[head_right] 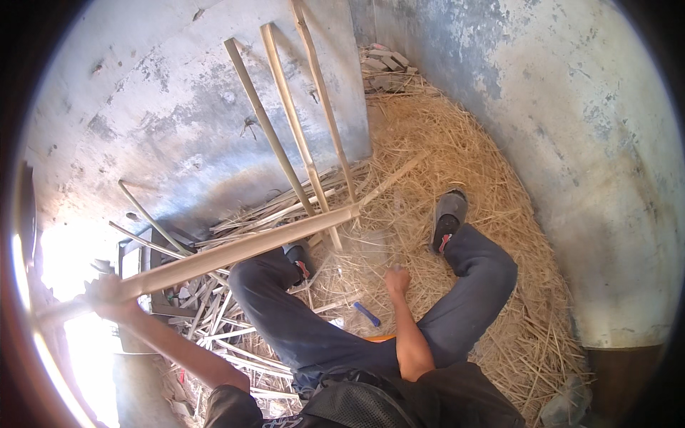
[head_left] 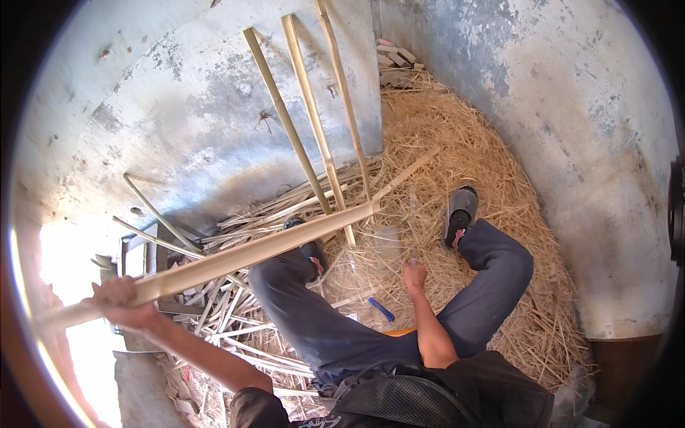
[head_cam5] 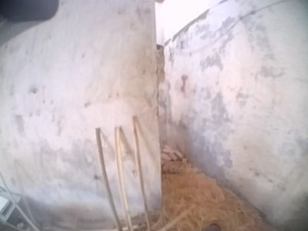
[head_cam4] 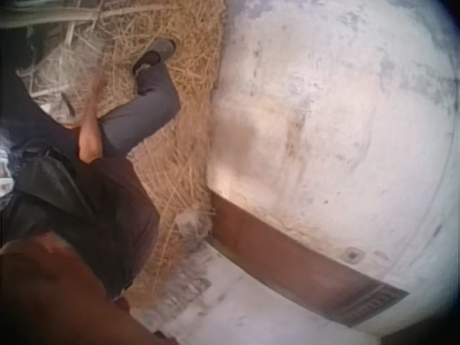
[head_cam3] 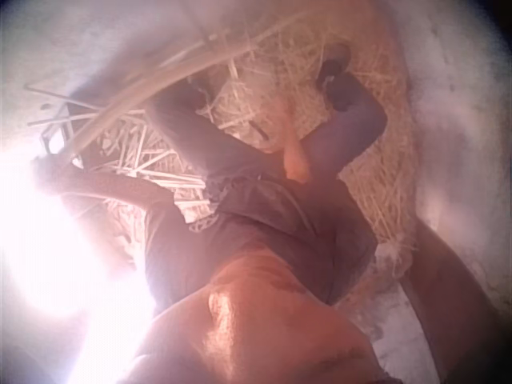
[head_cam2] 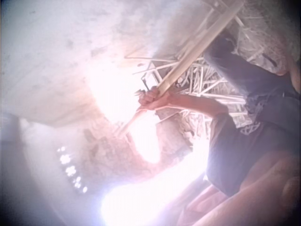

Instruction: The person sits on a straw-covered floor and uses a knife to split long bamboo poles into thin strips. They hold the bamboo vertically and repeatedly strike it with the knife to separate the sections, then use a blue tool to mark the bamboo.

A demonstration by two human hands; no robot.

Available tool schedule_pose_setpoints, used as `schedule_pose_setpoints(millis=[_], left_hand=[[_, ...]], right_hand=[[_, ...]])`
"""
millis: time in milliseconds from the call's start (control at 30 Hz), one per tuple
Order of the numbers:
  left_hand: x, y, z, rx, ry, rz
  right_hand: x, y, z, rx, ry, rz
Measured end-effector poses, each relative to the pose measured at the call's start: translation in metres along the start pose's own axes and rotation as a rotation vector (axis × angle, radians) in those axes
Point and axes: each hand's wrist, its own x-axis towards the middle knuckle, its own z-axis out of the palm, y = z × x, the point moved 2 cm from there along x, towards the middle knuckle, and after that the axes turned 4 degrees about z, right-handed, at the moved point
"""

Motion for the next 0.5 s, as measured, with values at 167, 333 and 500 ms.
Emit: schedule_pose_setpoints(millis=[167,333,500], left_hand=[[-0.002,0.040,0.004,-0.171,0.160,-0.010],[-0.012,0.018,-0.008,-0.151,0.224,-0.077],[-0.006,-0.036,-0.042,-0.429,0.072,-0.236]], right_hand=[[0.011,0.014,0.008,0.765,-0.139,0.098],[-0.022,-0.105,-0.063,0.961,-0.407,-0.001],[-0.053,-0.176,-0.114,1.075,-0.543,-0.092]])
